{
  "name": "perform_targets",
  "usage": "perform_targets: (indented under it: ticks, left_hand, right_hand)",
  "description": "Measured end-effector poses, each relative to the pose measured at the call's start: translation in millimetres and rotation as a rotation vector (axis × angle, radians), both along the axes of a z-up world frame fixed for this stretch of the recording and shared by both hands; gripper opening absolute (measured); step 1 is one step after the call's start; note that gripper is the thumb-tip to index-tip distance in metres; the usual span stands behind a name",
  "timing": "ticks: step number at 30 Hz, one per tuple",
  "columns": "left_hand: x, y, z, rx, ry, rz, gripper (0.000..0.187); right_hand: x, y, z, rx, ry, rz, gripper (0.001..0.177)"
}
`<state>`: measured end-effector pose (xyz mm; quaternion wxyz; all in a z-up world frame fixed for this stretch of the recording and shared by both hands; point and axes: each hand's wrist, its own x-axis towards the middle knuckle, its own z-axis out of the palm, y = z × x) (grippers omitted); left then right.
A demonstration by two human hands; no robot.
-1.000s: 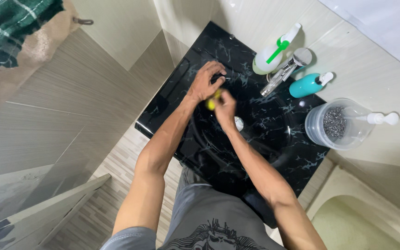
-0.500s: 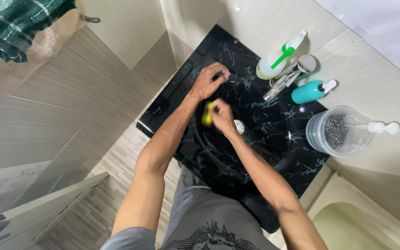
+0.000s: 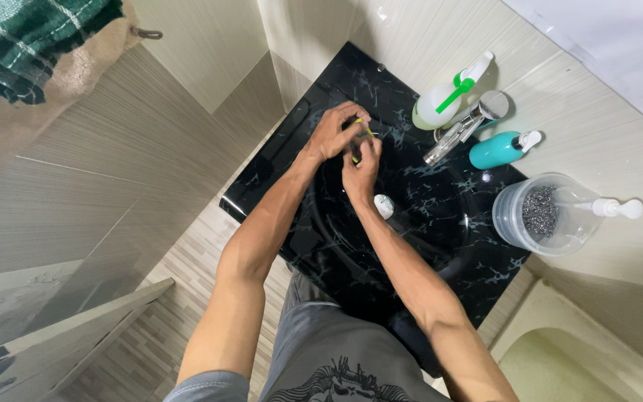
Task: The person cleans a black marble sink and the surrounding countertop using a sponge and various cleaning bottles, scrubbing the surfaces and the faucet.
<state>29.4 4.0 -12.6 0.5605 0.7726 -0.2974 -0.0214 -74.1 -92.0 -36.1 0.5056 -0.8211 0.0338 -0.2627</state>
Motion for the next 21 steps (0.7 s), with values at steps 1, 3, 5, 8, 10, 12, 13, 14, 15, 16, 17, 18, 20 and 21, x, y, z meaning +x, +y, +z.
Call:
perform_targets:
  ticks: [1, 3, 5, 8, 10, 12, 13, 14, 15, 16, 17, 18, 20, 21]
  left_hand:
    - [-0.6, -0.4, 0.3, 0.004, 0.021, 0.001, 0.034]
    - [-1.2, 0.1, 2.2, 0.015, 0.062, 0.003, 0.033]
    - [-2.1, -2.1, 5.2, -0.012, 0.132, 0.008, 0.03]
    - [-4.6, 1.0, 11.6, -0.041, 0.166, -0.003, 0.026]
    - [-7.0, 0.8, 15.3, -0.042, 0.171, 0.004, 0.023]
    - [-10.3, -1.2, 16.7, -0.027, 0.18, 0.035, 0.02]
    - [-11.4, -1.5, 17.7, -0.043, 0.132, 0.033, 0.019]
    - [-13.4, -2.9, 18.3, -0.059, 0.085, 0.03, 0.017]
    - [-15.5, -3.7, 18.4, -0.076, 0.039, 0.025, 0.016]
    - [-17.0, -2.9, 18.6, -0.064, 0.003, 0.033, 0.015]
    - [-19.5, -2.8, 18.6, -0.053, -0.03, 0.04, 0.014]
    - [-20.9, -3.0, 18.6, -0.042, -0.064, 0.047, 0.013]
    - [-22.4, -4.2, 17.8, -0.035, -0.1, 0.061, 0.012]
    - [-22.9, -4.9, 16.8, -0.031, -0.116, 0.067, 0.012]
  right_hand:
    - [-0.3, -3.5, -4.7, -0.051, 0.005, 0.025, 0.02]
    - [-4.5, -6.3, -13.7, -0.025, 0.031, 0.179, 0.016]
    - [-14.1, -8.6, -19.5, -0.02, 0.069, 0.349, 0.014]
    - [-36.7, -15.6, -27.8, -0.035, 0.322, 0.642, 0.012]
    - [-47.1, -42.5, -35.2, -0.04, 0.732, 0.841, 0.008]
    - [-56.0, -73.6, -46.6, -0.219, 0.853, 1.132, 0.01]
    - [-60.5, -89.0, -51.8, -0.284, 0.987, 1.191, 0.011]
    - [-66.5, -104.7, -55.9, -0.351, 1.122, 1.248, 0.011]
    - [-72.3, -116.3, -59.3, -0.597, 1.201, 1.249, 0.014]
    - [-74.6, -119.7, -62.4, -0.848, 1.272, 1.237, 0.021]
    - [-76.5, -122.7, -62.0, -0.913, 1.283, 1.064, 0.019]
    - [-78.1, -128.7, -56.8, -0.973, 1.286, 0.889, 0.02]
    - [-84.3, -142.3, -39.3, -1.075, 1.273, 0.537, 0.029]
    - [-87.5, -144.4, -32.1, -1.118, 1.257, 0.36, 0.035]
